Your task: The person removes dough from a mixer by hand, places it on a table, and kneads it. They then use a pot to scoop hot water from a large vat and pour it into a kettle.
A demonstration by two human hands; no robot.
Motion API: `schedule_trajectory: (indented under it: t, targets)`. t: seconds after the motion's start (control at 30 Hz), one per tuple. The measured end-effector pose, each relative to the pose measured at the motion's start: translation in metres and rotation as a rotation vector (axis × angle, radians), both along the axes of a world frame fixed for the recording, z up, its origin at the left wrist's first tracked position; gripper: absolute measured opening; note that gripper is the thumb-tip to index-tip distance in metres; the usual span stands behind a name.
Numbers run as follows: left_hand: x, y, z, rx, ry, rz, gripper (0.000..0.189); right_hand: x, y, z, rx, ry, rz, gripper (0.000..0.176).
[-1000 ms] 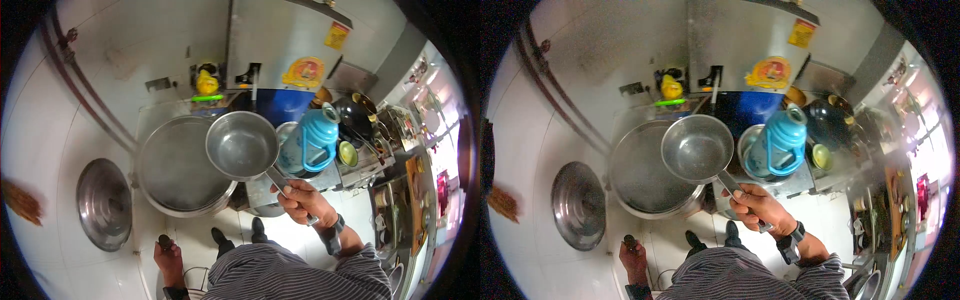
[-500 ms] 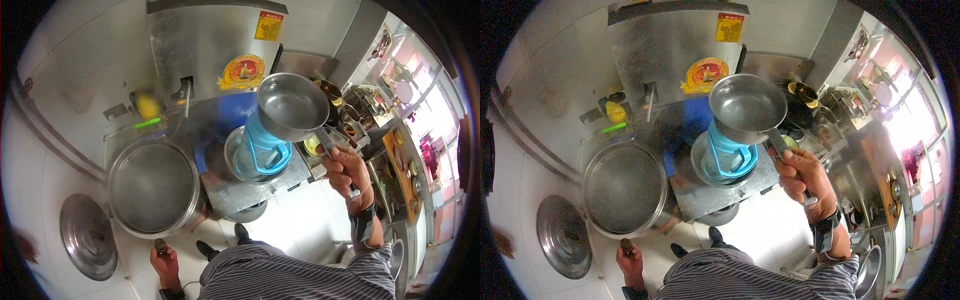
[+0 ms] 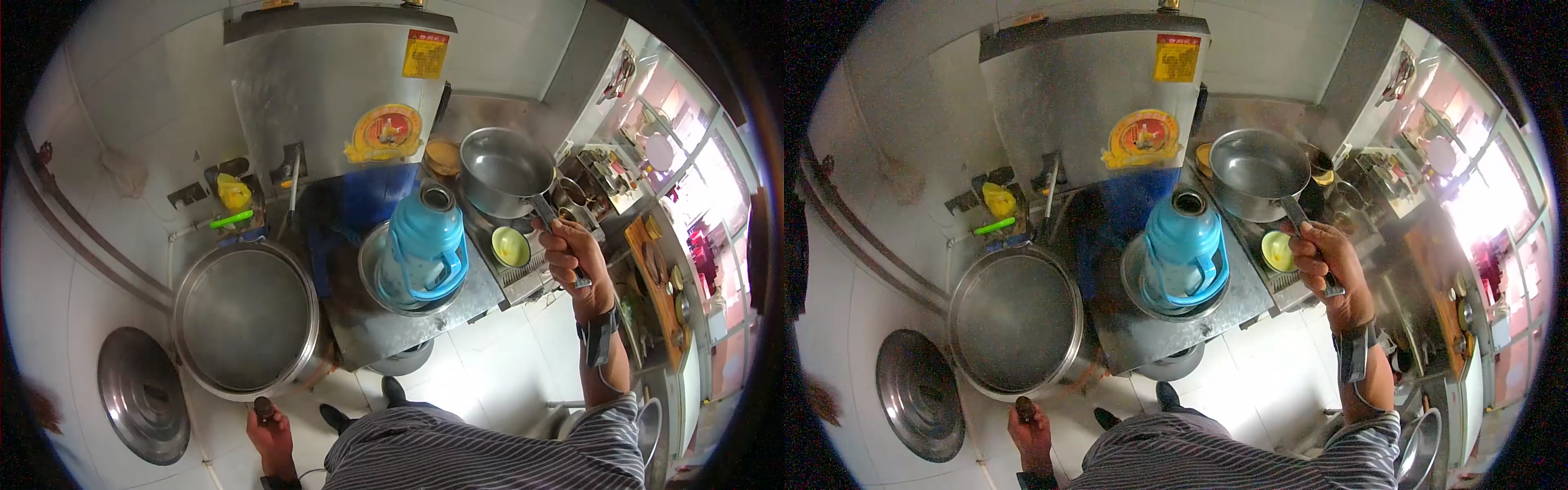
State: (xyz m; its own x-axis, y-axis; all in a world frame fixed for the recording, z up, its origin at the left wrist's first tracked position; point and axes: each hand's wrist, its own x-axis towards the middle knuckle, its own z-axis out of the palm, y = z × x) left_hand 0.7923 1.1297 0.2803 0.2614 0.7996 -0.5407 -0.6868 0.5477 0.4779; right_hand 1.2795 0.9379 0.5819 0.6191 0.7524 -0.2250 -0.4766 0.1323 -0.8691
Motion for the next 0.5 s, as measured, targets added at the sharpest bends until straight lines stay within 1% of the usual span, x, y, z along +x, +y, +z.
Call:
schedule_trajectory:
  t: [0.17, 0.23, 0.37, 0.43, 0.5]
  targets:
    - [0.0019, -0.0039, 0.0016, -0.050, 0.036, 0.034, 0.030, 0.0052, 0.0024, -0.0018, -0.004, -0.009, -0.003, 0.026]
    - [0.0002, -0.0042, -0.0001, -0.083, 0.000, 0.038, 0.033, 0.0066, 0.0030, -0.0031, -0.004, -0.005, 0.040, 0.025]
    - [0.0006, -0.0064, 0.0023, -0.091, -0.032, 0.036, 0.034, 0.0062, 0.0049, -0.0051, -0.014, -0.014, 0.031, 0.024]
    - [-0.0016, -0.0072, -0.0023, -0.093, -0.033, 0.037, 0.029, 0.0090, 0.0042, -0.0077, -0.039, -0.030, 0.041, 0.024]
    - [0.0028, -0.0099, 0.0047, -0.083, -0.027, 0.045, 0.032, 0.0064, 0.0047, -0.0071, -0.034, -0.029, 0.048, 0.024]
